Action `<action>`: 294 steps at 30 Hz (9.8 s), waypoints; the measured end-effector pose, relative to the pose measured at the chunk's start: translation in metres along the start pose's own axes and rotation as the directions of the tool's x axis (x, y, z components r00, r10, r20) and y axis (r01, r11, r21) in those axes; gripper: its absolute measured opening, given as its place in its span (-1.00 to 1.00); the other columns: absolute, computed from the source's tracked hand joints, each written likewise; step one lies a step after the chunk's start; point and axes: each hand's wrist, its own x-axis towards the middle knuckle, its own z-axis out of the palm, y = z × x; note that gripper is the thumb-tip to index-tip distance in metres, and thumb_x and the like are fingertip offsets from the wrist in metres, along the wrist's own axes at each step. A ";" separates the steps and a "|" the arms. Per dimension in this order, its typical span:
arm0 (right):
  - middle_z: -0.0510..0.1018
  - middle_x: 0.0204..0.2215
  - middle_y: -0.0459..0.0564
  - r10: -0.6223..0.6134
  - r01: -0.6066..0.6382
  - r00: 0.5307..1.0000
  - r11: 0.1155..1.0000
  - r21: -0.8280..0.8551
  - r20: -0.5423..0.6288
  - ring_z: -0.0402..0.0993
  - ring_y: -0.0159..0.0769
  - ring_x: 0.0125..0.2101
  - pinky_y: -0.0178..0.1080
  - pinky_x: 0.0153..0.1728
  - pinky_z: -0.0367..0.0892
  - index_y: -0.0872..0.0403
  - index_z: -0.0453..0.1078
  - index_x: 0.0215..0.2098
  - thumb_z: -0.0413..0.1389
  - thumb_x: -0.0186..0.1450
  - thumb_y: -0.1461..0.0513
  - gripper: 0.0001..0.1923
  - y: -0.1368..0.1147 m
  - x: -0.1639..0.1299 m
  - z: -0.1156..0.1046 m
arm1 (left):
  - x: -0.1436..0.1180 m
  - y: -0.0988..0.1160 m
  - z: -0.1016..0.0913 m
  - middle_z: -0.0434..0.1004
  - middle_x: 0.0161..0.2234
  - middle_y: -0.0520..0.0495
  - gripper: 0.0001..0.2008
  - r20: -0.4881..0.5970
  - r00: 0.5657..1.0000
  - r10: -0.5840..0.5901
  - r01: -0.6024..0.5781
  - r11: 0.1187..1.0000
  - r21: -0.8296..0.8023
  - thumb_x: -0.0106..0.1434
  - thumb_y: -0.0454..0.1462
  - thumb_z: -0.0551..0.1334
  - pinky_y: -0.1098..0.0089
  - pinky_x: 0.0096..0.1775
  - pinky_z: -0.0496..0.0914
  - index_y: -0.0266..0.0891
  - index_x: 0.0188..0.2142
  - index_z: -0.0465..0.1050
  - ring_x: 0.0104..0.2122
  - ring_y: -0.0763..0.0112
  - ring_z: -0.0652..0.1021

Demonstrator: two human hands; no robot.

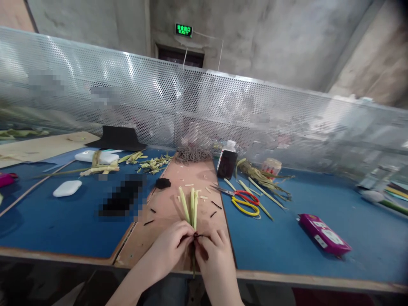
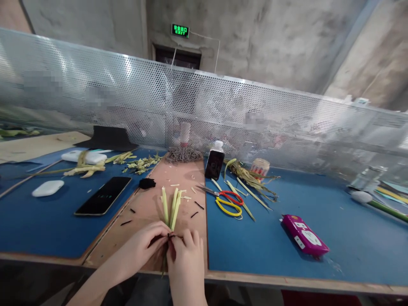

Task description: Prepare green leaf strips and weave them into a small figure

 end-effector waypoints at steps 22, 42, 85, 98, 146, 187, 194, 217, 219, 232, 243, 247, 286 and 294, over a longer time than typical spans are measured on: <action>0.41 -0.45 0.01 -0.089 0.077 0.985 0.993 -0.087 -0.145 0.30 -0.20 -0.42 -0.22 -0.41 0.20 0.07 0.37 -0.35 -0.05 0.22 0.41 -0.80 0.001 -0.003 0.012 | 0.003 0.002 0.000 0.45 -0.30 -0.02 -0.84 -0.011 1.000 -0.025 0.025 1.000 -0.001 0.24 -0.37 0.06 0.41 -0.17 0.34 -0.20 -0.33 0.41 -0.25 0.38 0.47; 0.41 -0.46 -0.03 0.266 -0.256 0.964 0.939 0.228 -0.012 0.38 -0.23 -0.41 -0.26 -0.40 0.28 0.03 0.23 -0.36 -0.04 0.25 0.33 -0.93 -0.002 -0.002 0.010 | 0.003 0.003 -0.001 0.44 -0.36 -0.01 -0.91 -0.023 0.999 -0.038 0.039 0.997 0.066 0.17 -0.35 0.10 0.41 -0.25 0.33 -0.21 -0.41 0.37 -0.31 0.36 0.46; 0.32 -0.44 -0.01 0.070 -0.093 0.995 0.911 0.402 0.070 0.28 -0.31 -0.45 -0.33 -0.41 0.19 0.09 0.26 -0.44 -0.16 0.27 0.38 -0.78 0.003 0.013 0.009 | -0.001 0.004 0.001 0.41 -0.36 -0.01 -0.86 0.001 1.000 -0.028 0.028 0.997 0.078 0.25 -0.33 0.07 0.39 -0.24 0.30 -0.21 -0.38 0.39 -0.30 0.36 0.42; 0.37 -0.41 0.01 -0.016 -0.029 0.992 0.934 0.356 0.122 0.31 -0.27 -0.38 -0.29 -0.36 0.24 0.10 0.28 -0.37 -0.14 0.30 0.39 -0.80 0.003 0.017 -0.005 | 0.002 -0.003 0.003 0.49 -0.35 -0.04 -0.89 -0.053 0.997 -0.063 0.068 0.994 0.091 0.20 -0.32 0.13 0.39 -0.22 0.32 -0.22 -0.38 0.43 -0.29 0.33 0.48; 0.44 -0.51 -0.06 0.093 -0.165 0.977 0.899 0.406 0.191 0.38 -0.32 -0.46 -0.33 -0.43 0.25 0.10 0.32 -0.46 0.01 0.22 0.36 -0.88 0.014 0.020 -0.010 | -0.002 0.016 -0.007 0.44 -0.32 0.00 -0.89 0.032 0.996 -0.078 0.080 0.993 -0.082 0.24 -0.26 0.08 0.45 -0.24 0.34 -0.20 -0.34 0.36 -0.30 0.38 0.45; 0.39 -0.49 0.01 0.112 -0.117 0.993 0.976 0.182 0.038 0.33 -0.26 -0.48 -0.29 -0.46 0.24 0.11 0.27 -0.52 -0.02 0.10 0.44 -0.85 0.004 0.004 0.005 | -0.002 0.015 -0.005 0.49 -0.40 0.04 -0.88 -0.003 0.991 -0.131 0.129 0.986 -0.108 0.22 -0.25 0.08 0.45 -0.28 0.32 -0.21 -0.37 0.36 -0.34 0.39 0.49; 0.33 -0.54 -0.07 0.104 -0.105 0.994 0.983 0.152 0.014 0.25 -0.36 -0.56 -0.37 -0.56 0.12 0.09 0.24 -0.55 0.00 0.09 0.44 -0.85 0.000 0.003 0.003 | -0.001 0.009 -0.002 0.46 -0.40 0.06 -0.91 -0.028 0.989 -0.143 0.140 0.985 -0.097 0.23 -0.24 0.09 0.43 -0.28 0.32 -0.20 -0.36 0.30 -0.35 0.39 0.49; 0.33 -0.55 -0.08 0.102 -0.102 0.995 0.968 0.229 0.012 0.26 -0.38 -0.55 -0.38 -0.55 0.13 0.11 0.28 -0.54 -0.01 0.08 0.45 -0.84 0.003 0.002 0.001 | -0.002 0.013 -0.008 0.55 -0.27 0.00 -0.82 -0.005 0.998 -0.066 0.066 0.998 -0.023 0.22 -0.29 0.16 0.46 -0.17 0.36 -0.15 -0.26 0.54 -0.25 0.37 0.52; 0.33 -0.55 -0.08 0.095 -0.095 0.995 0.971 0.220 0.013 0.26 -0.38 -0.56 -0.38 -0.55 0.13 0.11 0.29 -0.54 -0.01 0.09 0.45 -0.84 0.003 0.002 0.002 | -0.001 0.011 -0.008 0.55 -0.30 0.00 -0.84 -0.032 0.998 -0.051 0.051 0.999 -0.001 0.22 -0.30 0.17 0.47 -0.19 0.35 -0.15 -0.30 0.55 -0.28 0.38 0.52; 0.37 -0.46 -0.06 0.101 -0.110 0.994 0.938 0.327 0.044 0.33 -0.35 -0.47 -0.36 -0.45 0.21 0.08 0.30 -0.42 -0.06 0.27 0.36 -0.84 0.001 -0.005 -0.009 | 0.000 0.013 -0.006 0.41 -0.26 -0.05 -0.83 -0.063 0.996 -0.065 0.066 0.998 0.016 0.25 -0.25 0.13 0.42 -0.23 0.40 -0.20 -0.36 0.49 -0.29 0.38 0.50; 0.37 -0.45 -0.04 0.071 -0.075 0.997 0.955 0.288 0.025 0.32 -0.38 -0.52 -0.37 -0.51 0.22 0.10 0.35 -0.43 -0.03 0.22 0.37 -0.84 -0.002 -0.003 -0.007 | 0.000 0.012 -0.004 0.32 -0.06 -0.10 -0.83 -0.084 0.995 -0.052 0.050 0.999 -0.020 0.24 -0.24 0.15 0.31 -0.02 0.36 -0.23 -0.44 0.44 -0.13 0.31 0.48; 0.37 -0.45 -0.02 0.046 -0.045 0.999 0.967 0.251 0.002 0.32 -0.36 -0.52 -0.36 -0.51 0.24 0.10 0.39 -0.42 -0.03 0.21 0.38 -0.82 -0.002 -0.003 -0.005 | 0.000 0.011 -0.005 0.32 -0.06 -0.08 -0.83 -0.072 0.995 -0.070 0.069 0.997 -0.023 0.24 -0.25 0.14 0.34 -0.02 0.35 -0.23 -0.44 0.44 -0.12 0.33 0.48; 0.49 -0.41 -0.02 0.018 0.027 0.978 0.978 -0.209 0.209 0.44 -0.29 -0.49 -0.32 -0.63 -0.05 0.09 0.37 -0.37 0.08 0.08 0.39 -0.85 -0.004 0.021 -0.004 | 0.001 0.000 -0.005 0.60 -0.35 -0.03 -0.89 -0.124 0.985 -0.121 0.119 0.993 -0.022 0.15 -0.29 0.20 0.40 -0.17 0.37 -0.20 -0.44 0.51 -0.21 0.26 0.55; 0.48 -0.39 -0.04 -0.079 0.104 0.988 0.975 -0.196 0.132 0.41 -0.30 -0.48 -0.32 -0.63 -0.03 0.06 0.37 -0.34 0.04 0.14 0.39 -0.83 -0.002 0.014 0.000 | -0.001 0.002 -0.005 0.59 -0.33 -0.03 -0.89 -0.143 0.981 -0.132 0.128 0.991 -0.036 0.17 -0.31 0.18 0.40 -0.18 0.37 -0.21 -0.40 0.49 -0.25 0.30 0.55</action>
